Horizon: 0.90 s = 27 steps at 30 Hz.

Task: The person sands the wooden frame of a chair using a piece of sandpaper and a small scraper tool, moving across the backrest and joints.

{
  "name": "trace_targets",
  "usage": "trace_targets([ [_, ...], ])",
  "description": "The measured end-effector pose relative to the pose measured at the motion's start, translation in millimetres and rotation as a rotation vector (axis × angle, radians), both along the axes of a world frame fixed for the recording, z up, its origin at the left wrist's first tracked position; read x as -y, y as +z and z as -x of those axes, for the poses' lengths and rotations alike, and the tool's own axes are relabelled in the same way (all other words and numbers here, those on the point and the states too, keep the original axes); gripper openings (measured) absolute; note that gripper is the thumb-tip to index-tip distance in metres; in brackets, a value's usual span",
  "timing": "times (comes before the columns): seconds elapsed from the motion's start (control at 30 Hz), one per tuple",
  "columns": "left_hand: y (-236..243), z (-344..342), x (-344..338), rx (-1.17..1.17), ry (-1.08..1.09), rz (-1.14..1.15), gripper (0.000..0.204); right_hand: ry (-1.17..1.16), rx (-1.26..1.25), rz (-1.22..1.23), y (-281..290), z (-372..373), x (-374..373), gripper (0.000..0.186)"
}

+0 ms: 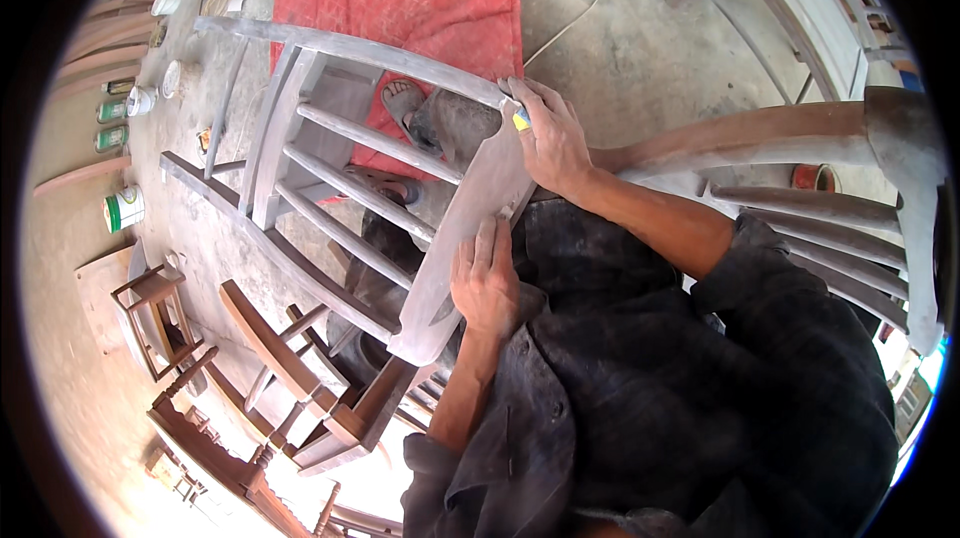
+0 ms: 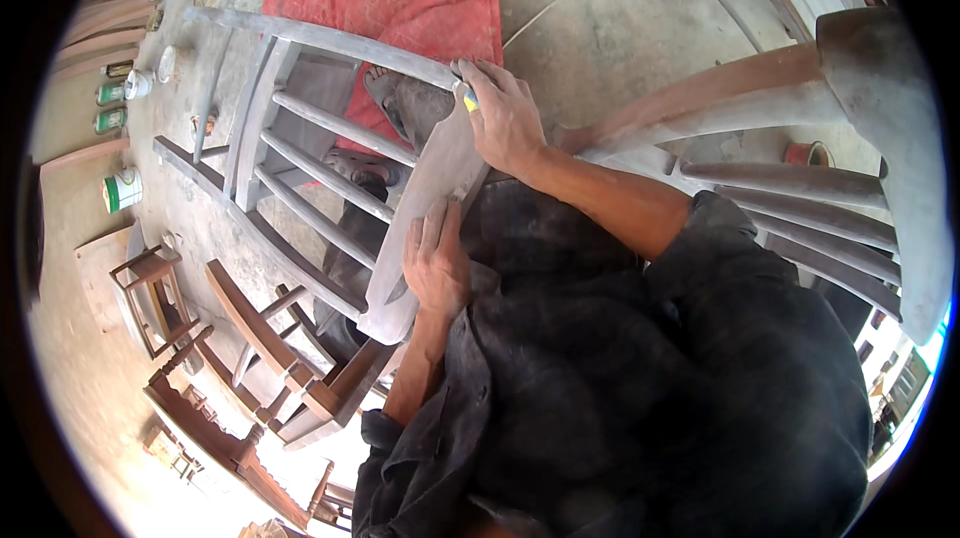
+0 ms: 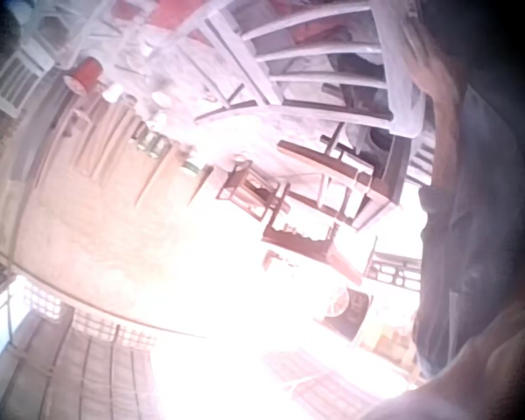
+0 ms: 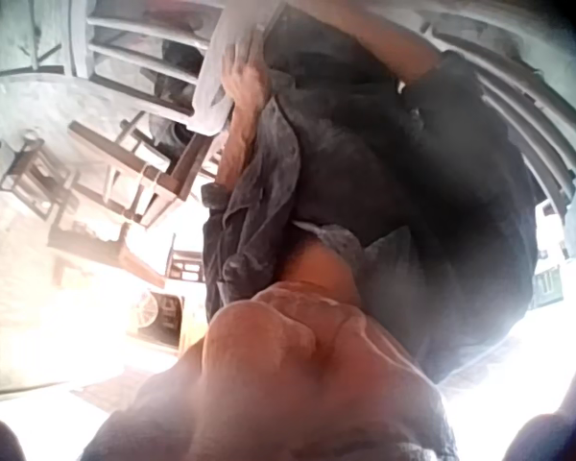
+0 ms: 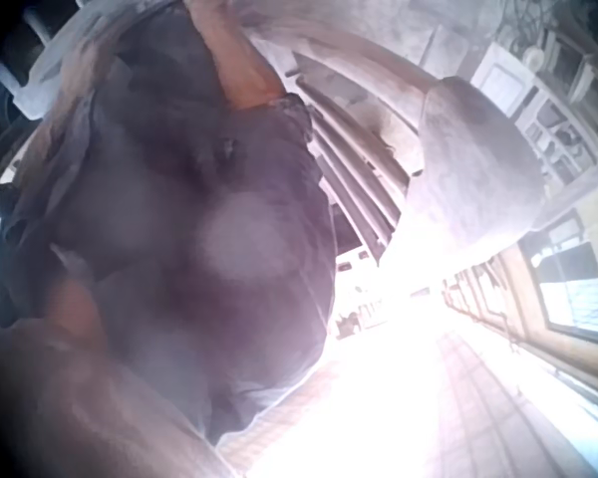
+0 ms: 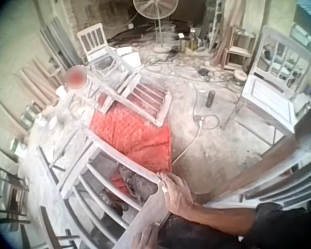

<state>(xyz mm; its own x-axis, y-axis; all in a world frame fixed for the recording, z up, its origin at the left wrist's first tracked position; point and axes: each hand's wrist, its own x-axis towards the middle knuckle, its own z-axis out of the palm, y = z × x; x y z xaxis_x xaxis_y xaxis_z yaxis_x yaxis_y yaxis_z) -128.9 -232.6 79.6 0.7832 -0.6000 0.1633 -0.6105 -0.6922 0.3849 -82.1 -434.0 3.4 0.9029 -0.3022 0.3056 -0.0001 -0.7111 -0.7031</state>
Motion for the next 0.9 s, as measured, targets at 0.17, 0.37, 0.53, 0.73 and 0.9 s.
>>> trace_targets([
  [0.17,-4,-4,0,0.001,-0.011,0.006,0.046,-0.003,0.0,-0.001,-1,0,1,0.063],
  [0.37,-2,-5,7,0.0,-0.025,-0.002,0.048,0.0,0.027,-0.034,7,-1,0,0.056],
  [0.53,-5,-2,-1,0.025,-0.004,0.004,0.047,-0.009,-0.009,-0.026,10,1,-2,0.059],
  [0.73,-3,-4,10,0.031,-0.015,-0.013,0.044,-0.01,0.007,-0.047,6,-1,0,0.055],
  [0.9,-4,2,6,0.006,-0.011,-0.022,0.047,-0.023,0.002,0.009,1,-3,1,0.059],
])
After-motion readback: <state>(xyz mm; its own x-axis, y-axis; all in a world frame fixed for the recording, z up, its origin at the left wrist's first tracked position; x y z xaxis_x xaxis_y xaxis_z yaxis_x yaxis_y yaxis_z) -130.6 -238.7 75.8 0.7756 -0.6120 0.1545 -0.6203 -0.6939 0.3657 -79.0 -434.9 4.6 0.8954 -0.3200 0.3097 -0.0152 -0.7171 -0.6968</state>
